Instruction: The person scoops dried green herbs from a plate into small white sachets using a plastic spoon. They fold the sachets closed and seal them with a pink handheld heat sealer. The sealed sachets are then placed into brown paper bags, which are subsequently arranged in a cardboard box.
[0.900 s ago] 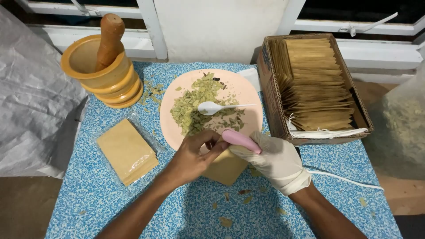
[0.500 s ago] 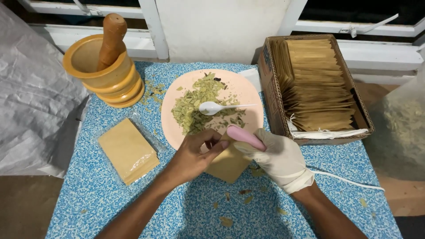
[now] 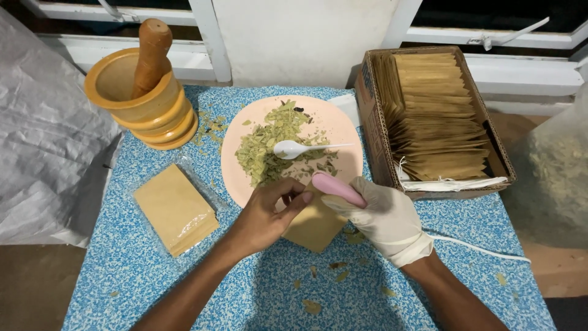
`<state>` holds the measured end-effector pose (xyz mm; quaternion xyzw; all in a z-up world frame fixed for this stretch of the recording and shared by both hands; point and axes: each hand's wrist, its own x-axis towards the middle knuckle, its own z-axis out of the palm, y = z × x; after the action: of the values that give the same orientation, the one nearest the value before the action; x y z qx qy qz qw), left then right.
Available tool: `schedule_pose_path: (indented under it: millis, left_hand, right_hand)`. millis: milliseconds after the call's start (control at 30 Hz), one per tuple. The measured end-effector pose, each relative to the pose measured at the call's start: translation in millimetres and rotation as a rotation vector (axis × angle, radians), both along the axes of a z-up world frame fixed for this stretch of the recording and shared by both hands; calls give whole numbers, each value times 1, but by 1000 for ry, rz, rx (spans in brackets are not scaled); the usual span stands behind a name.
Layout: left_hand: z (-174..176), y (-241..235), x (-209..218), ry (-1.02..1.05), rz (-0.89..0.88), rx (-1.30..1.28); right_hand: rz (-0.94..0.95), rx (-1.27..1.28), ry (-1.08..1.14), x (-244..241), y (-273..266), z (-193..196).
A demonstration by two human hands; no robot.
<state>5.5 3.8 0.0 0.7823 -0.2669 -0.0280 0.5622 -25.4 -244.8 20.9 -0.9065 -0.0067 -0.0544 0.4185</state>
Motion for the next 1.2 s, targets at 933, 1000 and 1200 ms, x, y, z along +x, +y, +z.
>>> schedule_pose_path:
  millis: [933, 1000, 1200]
  left_hand:
    - [-13, 0, 8, -261, 15, 20]
    - [-17, 0, 9, -251, 7, 27]
    - [-9, 0, 8, -287, 11, 17]
  right_hand:
    - [18, -99, 44, 0, 4, 4]
    - [17, -112, 55, 0, 4, 4]
    - [23, -81, 41, 2, -1, -3]
